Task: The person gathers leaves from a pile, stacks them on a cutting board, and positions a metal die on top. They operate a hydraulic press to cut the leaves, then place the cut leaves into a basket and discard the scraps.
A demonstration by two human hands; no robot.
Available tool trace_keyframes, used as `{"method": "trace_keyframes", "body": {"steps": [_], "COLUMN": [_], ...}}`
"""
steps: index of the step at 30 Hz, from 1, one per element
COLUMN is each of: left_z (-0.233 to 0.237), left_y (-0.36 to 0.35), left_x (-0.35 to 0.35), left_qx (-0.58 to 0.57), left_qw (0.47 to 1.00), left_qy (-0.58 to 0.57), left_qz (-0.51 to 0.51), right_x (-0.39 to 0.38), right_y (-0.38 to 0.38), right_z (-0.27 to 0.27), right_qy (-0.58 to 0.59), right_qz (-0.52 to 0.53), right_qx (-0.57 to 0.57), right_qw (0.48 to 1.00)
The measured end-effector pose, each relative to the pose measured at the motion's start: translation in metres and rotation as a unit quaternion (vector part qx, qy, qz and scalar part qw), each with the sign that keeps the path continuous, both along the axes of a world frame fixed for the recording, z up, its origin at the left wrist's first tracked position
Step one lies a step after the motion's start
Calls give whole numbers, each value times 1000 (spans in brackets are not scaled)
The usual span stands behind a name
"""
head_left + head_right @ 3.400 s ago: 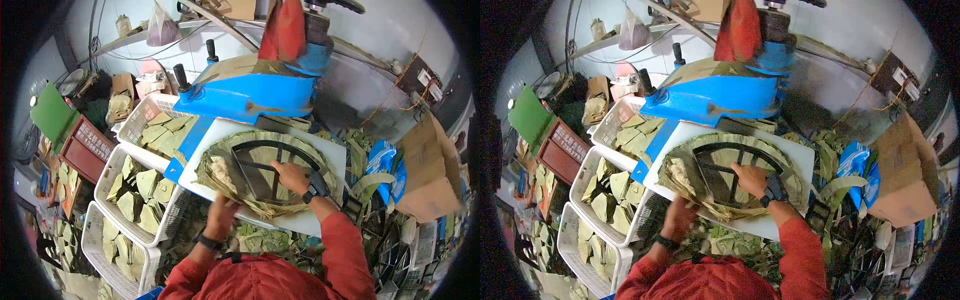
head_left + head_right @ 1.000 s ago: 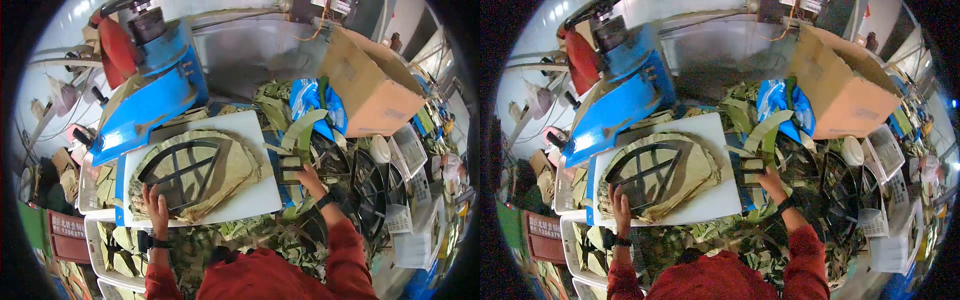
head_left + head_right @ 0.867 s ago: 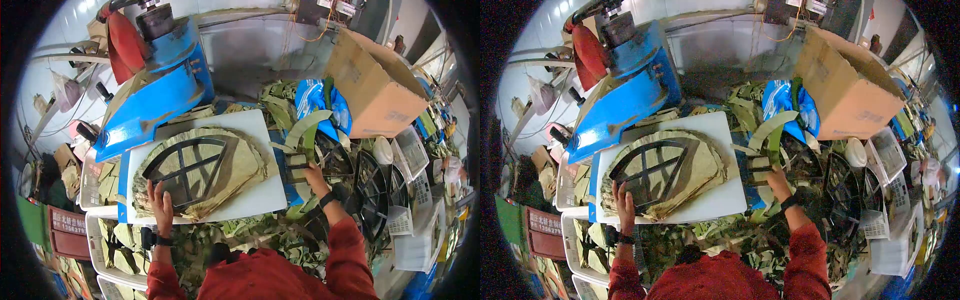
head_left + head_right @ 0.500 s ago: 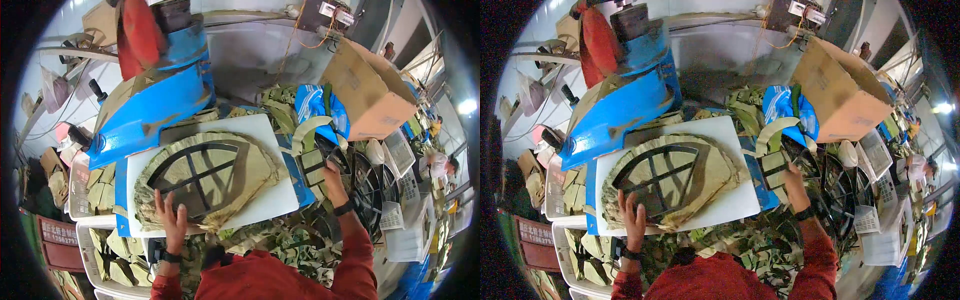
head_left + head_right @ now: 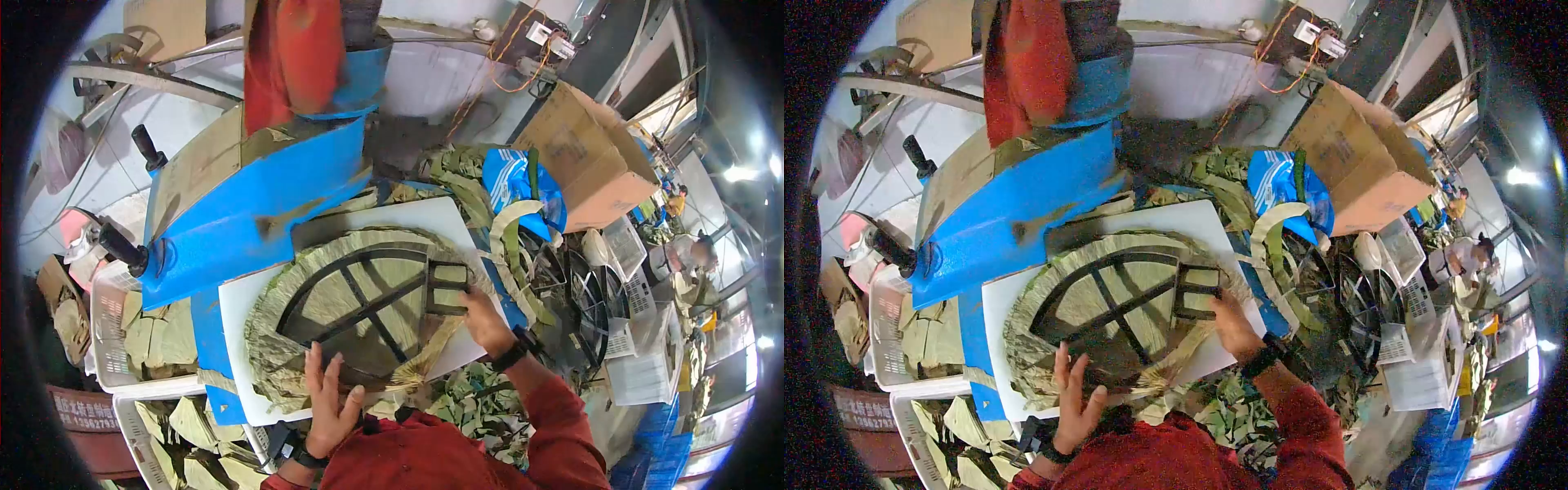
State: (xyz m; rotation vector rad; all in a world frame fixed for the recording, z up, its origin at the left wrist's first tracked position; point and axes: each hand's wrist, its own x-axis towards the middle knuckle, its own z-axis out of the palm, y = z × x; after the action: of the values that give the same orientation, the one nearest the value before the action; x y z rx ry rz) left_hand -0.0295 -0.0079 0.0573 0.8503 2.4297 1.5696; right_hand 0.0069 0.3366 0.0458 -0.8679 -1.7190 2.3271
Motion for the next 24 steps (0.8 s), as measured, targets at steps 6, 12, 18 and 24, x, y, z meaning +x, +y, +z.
{"method": "trace_keyframes", "body": {"steps": [6, 12, 18, 24], "left_z": [8, 0, 7, 27], "left_y": [-17, -26, -29, -116], "left_x": [-14, -22, -24, -124], "left_qx": [57, 66, 59, 131], "left_qw": [997, 996, 994, 965], "left_qy": [-46, -60, -48, 101], "left_qz": [-26, -29, -78, 202], "right_x": [15, 16, 12, 28], "right_y": [9, 4, -13, -6], "right_z": [6, 14, 34, -21], "right_qy": [-14, -49, -30, -26], "right_qz": [146, 132, 146, 84], "right_qx": [172, 226, 250, 402], "right_qw": [974, 964, 957, 911]}}
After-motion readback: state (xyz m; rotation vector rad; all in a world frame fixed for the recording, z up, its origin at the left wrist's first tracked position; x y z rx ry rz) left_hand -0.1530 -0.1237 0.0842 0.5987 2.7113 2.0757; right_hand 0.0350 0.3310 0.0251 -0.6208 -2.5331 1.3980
